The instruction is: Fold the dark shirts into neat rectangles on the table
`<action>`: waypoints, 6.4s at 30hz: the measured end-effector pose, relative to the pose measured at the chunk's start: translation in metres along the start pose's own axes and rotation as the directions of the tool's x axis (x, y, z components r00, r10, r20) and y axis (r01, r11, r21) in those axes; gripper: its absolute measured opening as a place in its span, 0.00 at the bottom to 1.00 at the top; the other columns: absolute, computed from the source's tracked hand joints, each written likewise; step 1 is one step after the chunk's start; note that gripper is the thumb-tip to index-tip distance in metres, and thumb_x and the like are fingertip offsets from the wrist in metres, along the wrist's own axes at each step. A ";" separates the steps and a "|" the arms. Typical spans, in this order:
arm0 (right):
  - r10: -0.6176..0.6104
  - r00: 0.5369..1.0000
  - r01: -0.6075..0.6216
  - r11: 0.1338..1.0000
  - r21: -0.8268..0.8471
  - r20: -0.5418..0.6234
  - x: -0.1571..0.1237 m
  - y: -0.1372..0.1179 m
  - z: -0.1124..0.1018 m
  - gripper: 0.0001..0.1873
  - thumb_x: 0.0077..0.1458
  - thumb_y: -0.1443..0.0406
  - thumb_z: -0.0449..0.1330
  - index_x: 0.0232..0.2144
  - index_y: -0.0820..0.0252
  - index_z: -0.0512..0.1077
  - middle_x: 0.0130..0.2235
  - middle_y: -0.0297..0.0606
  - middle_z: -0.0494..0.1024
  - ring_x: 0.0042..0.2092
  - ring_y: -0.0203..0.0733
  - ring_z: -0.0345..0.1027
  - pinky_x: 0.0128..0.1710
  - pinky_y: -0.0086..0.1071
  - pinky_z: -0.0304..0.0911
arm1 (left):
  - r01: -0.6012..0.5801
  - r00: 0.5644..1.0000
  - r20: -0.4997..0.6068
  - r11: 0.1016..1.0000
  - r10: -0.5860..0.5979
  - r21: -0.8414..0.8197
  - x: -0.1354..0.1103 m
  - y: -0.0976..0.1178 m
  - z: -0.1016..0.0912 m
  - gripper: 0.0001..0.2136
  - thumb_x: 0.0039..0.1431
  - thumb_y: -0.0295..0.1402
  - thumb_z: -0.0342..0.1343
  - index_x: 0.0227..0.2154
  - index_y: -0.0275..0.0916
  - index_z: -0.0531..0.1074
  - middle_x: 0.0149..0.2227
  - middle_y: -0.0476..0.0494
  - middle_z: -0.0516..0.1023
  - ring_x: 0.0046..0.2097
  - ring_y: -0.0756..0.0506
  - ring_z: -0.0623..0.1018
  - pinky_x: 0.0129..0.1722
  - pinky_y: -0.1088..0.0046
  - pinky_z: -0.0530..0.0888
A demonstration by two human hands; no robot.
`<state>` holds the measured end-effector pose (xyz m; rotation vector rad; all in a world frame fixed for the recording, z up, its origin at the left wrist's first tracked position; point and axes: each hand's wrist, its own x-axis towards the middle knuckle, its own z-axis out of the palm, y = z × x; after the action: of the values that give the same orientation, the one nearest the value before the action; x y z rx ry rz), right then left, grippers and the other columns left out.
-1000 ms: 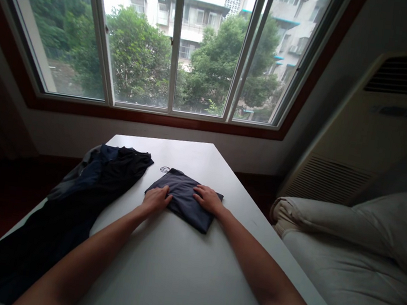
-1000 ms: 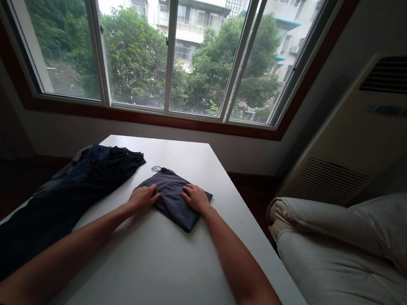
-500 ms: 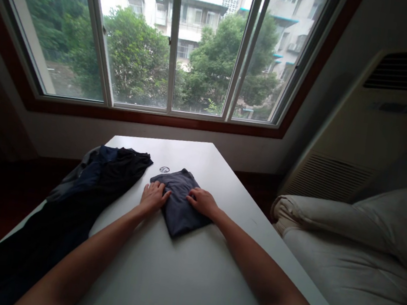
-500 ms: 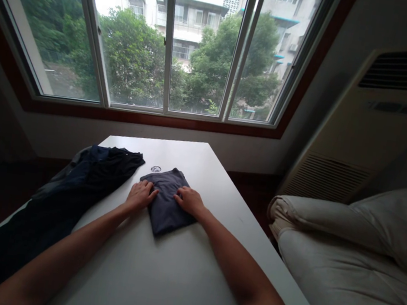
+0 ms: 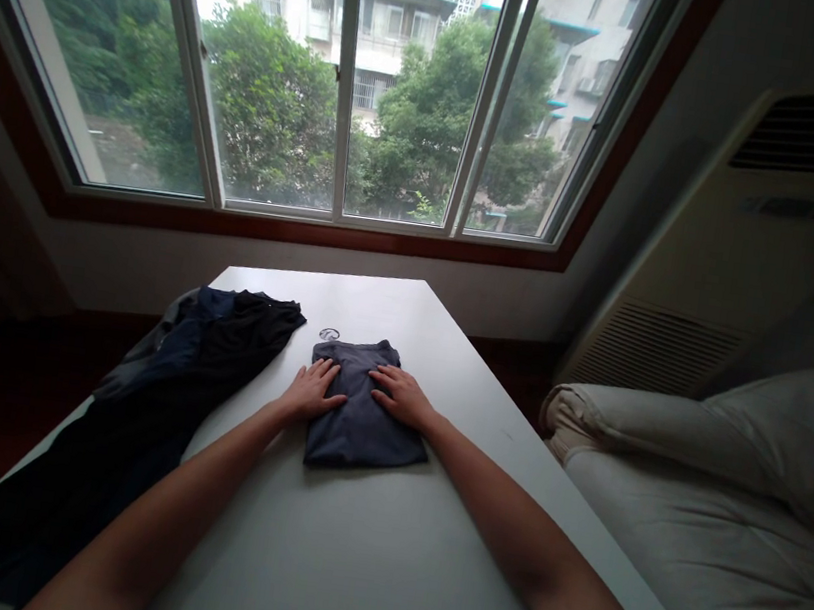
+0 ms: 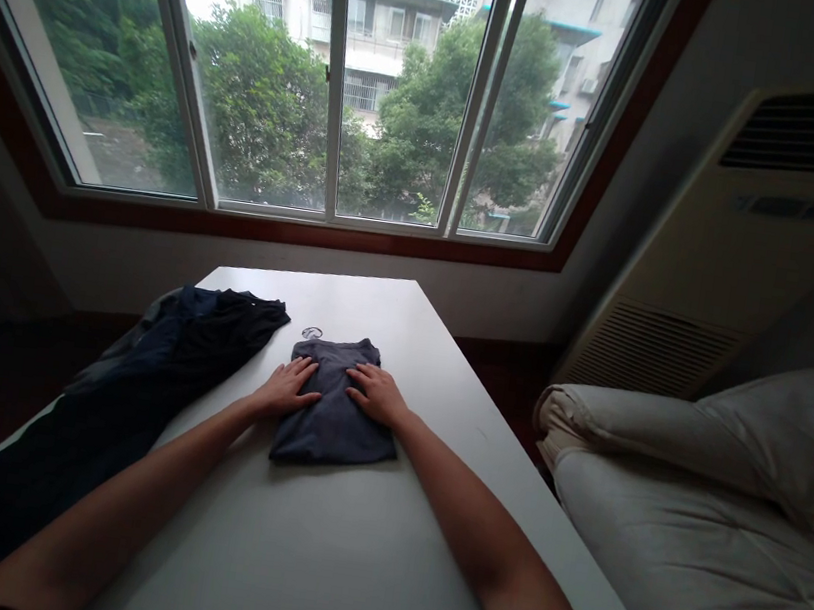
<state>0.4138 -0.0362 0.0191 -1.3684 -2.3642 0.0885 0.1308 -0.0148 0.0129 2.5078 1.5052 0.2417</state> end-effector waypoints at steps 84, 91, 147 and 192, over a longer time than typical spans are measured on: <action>0.070 0.997 -0.072 0.995 -0.072 -0.037 0.001 0.005 0.013 0.32 0.71 0.52 0.52 0.72 0.58 0.61 0.74 0.47 0.57 0.74 0.55 0.49 0.72 0.54 0.48 | -0.078 0.996 -0.029 0.997 0.079 0.014 0.006 -0.007 0.011 0.31 0.74 0.51 0.42 0.74 0.46 0.55 0.77 0.44 0.49 0.77 0.35 0.48 0.72 0.42 0.49; 0.063 0.997 -0.067 0.992 -0.104 -0.041 0.001 -0.001 0.007 0.30 0.72 0.52 0.52 0.70 0.56 0.65 0.74 0.45 0.56 0.75 0.54 0.46 0.73 0.53 0.45 | -0.078 0.997 -0.026 0.997 0.078 0.003 0.005 -0.006 0.010 0.31 0.74 0.52 0.42 0.74 0.48 0.55 0.77 0.44 0.50 0.77 0.35 0.48 0.73 0.43 0.49; 0.287 0.951 -0.298 0.950 -0.090 -0.116 0.002 0.020 0.015 0.32 0.71 0.52 0.52 0.70 0.59 0.63 0.74 0.50 0.56 0.75 0.56 0.47 0.72 0.52 0.48 | -0.072 0.997 -0.020 0.997 0.072 -0.006 0.004 -0.003 0.007 0.30 0.74 0.51 0.42 0.74 0.47 0.55 0.77 0.43 0.49 0.77 0.34 0.48 0.72 0.42 0.49; 0.325 0.939 -0.339 0.930 -0.141 -0.115 0.003 0.006 0.005 0.31 0.71 0.51 0.49 0.70 0.56 0.64 0.75 0.45 0.54 0.76 0.52 0.42 0.73 0.49 0.40 | -0.209 0.969 -0.144 0.977 0.202 -0.035 0.007 -0.012 0.012 0.26 0.72 0.47 0.52 0.68 0.45 0.67 0.72 0.42 0.63 0.73 0.35 0.61 0.72 0.50 0.58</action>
<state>0.4154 -0.0301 0.0135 -1.8010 -2.0817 -0.0668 0.1272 -0.0043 -0.0015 2.6560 1.2657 0.4909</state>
